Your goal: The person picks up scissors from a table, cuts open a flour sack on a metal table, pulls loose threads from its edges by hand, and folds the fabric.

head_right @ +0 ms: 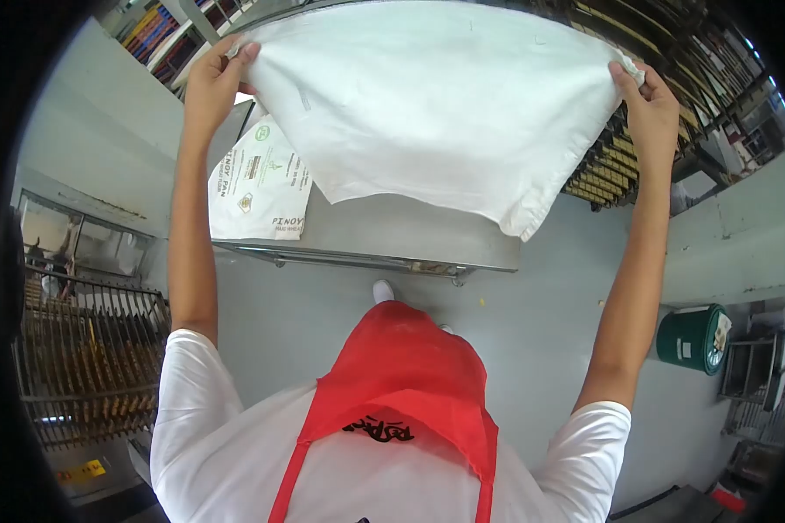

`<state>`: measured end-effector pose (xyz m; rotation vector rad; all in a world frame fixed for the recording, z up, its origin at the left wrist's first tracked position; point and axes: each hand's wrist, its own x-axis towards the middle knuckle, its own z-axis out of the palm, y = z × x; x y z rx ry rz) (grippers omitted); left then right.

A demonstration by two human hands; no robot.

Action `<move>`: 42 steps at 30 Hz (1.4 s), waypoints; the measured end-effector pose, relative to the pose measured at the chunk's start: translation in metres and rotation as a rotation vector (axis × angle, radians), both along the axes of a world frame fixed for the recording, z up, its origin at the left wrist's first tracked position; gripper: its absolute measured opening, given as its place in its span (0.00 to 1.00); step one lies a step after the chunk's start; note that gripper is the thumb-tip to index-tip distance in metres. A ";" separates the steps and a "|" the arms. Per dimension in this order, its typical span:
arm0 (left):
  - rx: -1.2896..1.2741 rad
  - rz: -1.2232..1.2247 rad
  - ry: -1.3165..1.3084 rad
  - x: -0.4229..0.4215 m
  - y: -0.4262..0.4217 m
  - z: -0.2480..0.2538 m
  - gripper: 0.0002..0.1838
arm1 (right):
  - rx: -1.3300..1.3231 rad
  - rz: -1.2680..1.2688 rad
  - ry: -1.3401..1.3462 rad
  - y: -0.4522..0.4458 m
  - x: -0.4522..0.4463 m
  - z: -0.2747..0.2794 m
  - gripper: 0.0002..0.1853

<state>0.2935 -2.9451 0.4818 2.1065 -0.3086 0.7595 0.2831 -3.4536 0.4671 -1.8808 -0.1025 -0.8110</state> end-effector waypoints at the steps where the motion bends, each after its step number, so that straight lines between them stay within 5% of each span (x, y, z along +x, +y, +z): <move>1: 0.016 -0.018 0.073 -0.004 0.002 0.004 0.19 | -0.078 -0.021 0.097 -0.002 -0.006 0.004 0.15; 8: 0.008 -0.237 0.444 -0.026 0.038 0.009 0.19 | -0.144 0.117 0.367 0.010 -0.049 0.023 0.17; 12: 0.159 -0.278 0.624 0.022 0.060 -0.011 0.20 | -0.319 0.176 0.517 0.009 0.008 -0.006 0.17; 21: 0.111 -0.230 0.813 0.186 0.068 -0.173 0.28 | -0.265 0.206 0.829 0.031 0.167 -0.157 0.16; 27: 0.044 -0.159 0.735 0.250 0.064 -0.258 0.20 | -0.138 0.000 0.791 0.046 0.203 -0.223 0.20; 31: -0.008 -0.184 0.600 0.241 0.064 -0.270 0.14 | 0.108 0.154 0.722 0.045 0.193 -0.229 0.19; 34: 0.370 -0.075 0.619 0.195 0.060 -0.229 0.14 | 0.143 0.219 0.697 0.039 0.162 -0.224 0.17; 37: 0.285 -0.205 0.435 0.156 0.084 -0.244 0.14 | 0.000 0.294 0.718 0.018 0.114 -0.231 0.10; 42: 0.264 -0.251 0.656 0.074 0.102 -0.281 0.14 | -0.062 0.348 0.776 0.031 0.012 -0.282 0.08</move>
